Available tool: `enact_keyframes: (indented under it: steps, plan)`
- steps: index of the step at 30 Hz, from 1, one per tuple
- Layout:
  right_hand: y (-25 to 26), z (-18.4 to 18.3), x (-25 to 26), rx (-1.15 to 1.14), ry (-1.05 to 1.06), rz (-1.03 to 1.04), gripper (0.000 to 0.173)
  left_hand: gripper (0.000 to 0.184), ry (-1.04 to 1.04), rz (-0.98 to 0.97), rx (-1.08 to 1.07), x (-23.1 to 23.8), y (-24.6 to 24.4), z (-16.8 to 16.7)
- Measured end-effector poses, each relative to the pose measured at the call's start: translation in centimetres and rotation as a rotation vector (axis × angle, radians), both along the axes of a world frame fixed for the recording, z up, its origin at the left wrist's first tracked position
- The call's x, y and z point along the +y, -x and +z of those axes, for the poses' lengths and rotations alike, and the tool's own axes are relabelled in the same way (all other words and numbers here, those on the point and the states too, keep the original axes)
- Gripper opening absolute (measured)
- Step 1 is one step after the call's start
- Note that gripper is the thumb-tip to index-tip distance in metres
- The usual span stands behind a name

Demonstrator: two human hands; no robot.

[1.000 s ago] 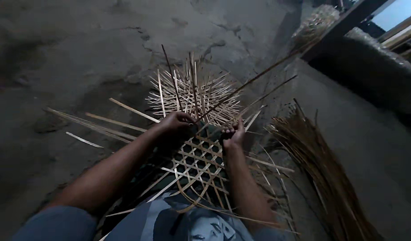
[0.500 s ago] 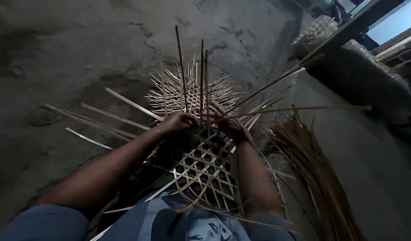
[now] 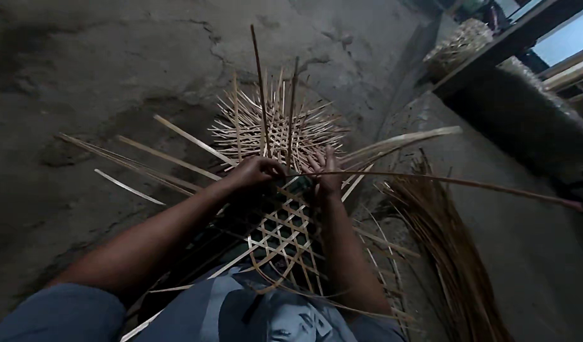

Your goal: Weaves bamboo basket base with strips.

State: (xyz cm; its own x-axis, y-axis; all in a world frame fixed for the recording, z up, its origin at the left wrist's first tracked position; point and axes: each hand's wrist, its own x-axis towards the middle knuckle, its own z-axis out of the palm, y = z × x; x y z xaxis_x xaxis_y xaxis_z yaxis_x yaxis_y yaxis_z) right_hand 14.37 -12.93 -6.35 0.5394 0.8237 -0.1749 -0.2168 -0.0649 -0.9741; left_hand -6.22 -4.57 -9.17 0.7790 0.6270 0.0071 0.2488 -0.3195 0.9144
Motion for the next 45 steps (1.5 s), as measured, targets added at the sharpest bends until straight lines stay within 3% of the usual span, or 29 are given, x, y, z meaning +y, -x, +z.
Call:
enact_keyframes:
  steps: [3, 5, 7, 9, 11, 13, 16, 18, 21, 25, 30, 35, 45]
  plan:
    - [-1.3, 1.8, 0.6, -0.09, 0.152, 0.402, 0.059, 0.021, -0.138, -0.017, 0.045, -0.5, -0.2, 1.2]
    - [-2.4, 2.0, 0.5, -0.115, 0.071, 0.634, 0.06, 0.015, -0.093, -0.036, 0.025, -0.3, -0.1, 1.2]
    - [-3.2, 1.1, 0.1, -0.099, -0.029, 0.648, 0.051, 0.016, 0.063, -0.075, -0.076, 0.5, 0.1, 0.1]
    - [-3.6, -0.1, -0.7, -0.086, -0.122, 0.634, 0.059, 0.019, 0.185, -0.081, -0.141, 1.3, 0.0, -1.3]
    - [-3.5, -0.5, -1.3, -0.164, -0.166, 0.674, 0.061, 0.017, 0.17, 0.026, -0.025, 1.0, -0.9, -1.3]
    - [-3.0, -0.1, -1.2, -0.276, -0.147, 0.689, 0.06, 0.018, 0.016, 0.113, 0.211, 0.3, -2.3, -0.4]
    - [-1.9, 0.2, -1.0, -0.367, -0.143, 0.419, 0.047, 0.025, -0.17, 0.182, 0.327, -1.2, -3.4, -0.5]
    - [-1.7, 0.4, -2.3, -0.526, -0.203, 0.136, 0.058, 0.042, -0.269, 0.305, 0.201, -3.2, -2.9, -1.2]
    - [-1.4, 1.0, -6.6, -0.625, -0.064, -0.077, 0.044, 0.059, -0.573, 0.357, 0.094, -6.7, -1.9, -3.7]
    - [-0.5, -2.7, -9.4, -0.588, 0.166, -0.081, 0.034, 0.056, -0.715, 0.078, 0.407, -8.9, -1.1, -5.3]
    - [0.2, -4.3, -10.3, -0.836, 0.23, -0.03, 0.036, 0.064, -0.753, 0.22, 0.384, -9.6, -0.2, -5.8]
    - [1.1, -6.5, -9.4, -0.819, 0.307, -0.086, 0.051, 0.058, -0.798, 0.204, 0.431, -9.5, -0.3, -6.1]
    - [1.5, -6.8, -9.1, -0.894, 0.326, -0.127, 0.049, 0.055, -0.796, 0.132, 0.485, -9.1, -0.5, -5.5]
